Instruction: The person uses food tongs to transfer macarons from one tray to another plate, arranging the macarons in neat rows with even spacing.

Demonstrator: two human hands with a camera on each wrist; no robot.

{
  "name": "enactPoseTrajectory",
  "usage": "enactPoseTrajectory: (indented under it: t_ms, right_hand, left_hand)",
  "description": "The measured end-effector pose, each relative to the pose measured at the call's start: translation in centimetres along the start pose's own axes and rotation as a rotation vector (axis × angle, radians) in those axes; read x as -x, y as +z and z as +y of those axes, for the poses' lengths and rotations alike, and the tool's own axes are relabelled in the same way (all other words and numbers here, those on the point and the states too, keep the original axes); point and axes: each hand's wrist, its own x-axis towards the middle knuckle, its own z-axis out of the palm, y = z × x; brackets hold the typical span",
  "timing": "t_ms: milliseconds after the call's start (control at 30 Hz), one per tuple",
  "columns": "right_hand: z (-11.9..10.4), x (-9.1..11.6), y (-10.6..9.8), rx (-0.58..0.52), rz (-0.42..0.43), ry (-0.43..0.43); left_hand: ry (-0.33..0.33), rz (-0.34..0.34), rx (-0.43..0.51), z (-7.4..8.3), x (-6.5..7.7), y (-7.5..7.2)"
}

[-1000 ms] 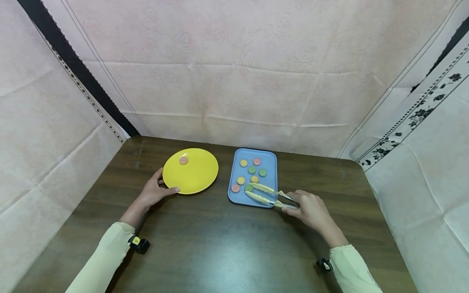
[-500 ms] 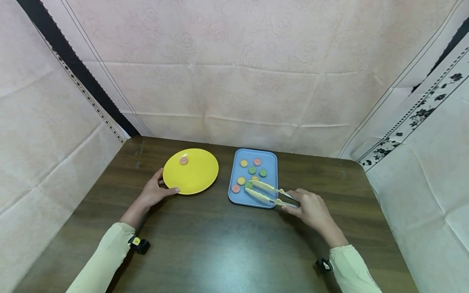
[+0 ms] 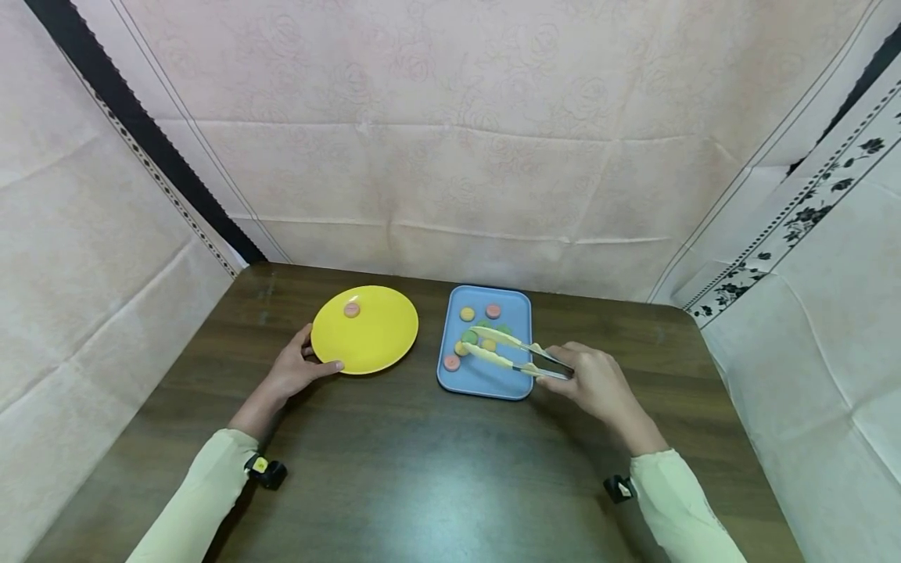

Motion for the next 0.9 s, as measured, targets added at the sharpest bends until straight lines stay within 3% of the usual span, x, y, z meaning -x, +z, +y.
enactPoseTrajectory:
  t_ms: [367, 700, 900]
  right_hand:
    - [-1.4, -3.1, -0.3, -0.040, 0.006, -0.012]
    - [-3.1, -7.2, 0.1, -0.080, 0.005, -0.058]
    - [-3.9, -9.4, 0.7, -0.096, -0.044, -0.053]
  left_hand:
    - [0.013, 0.001, 0.002, -0.3, -0.2, -0.2]
    - [0.015, 0.002, 0.014, -0.4, -0.2, -0.2]
    - [0.006, 0.005, 0.006, -0.3, -0.1, -0.1]
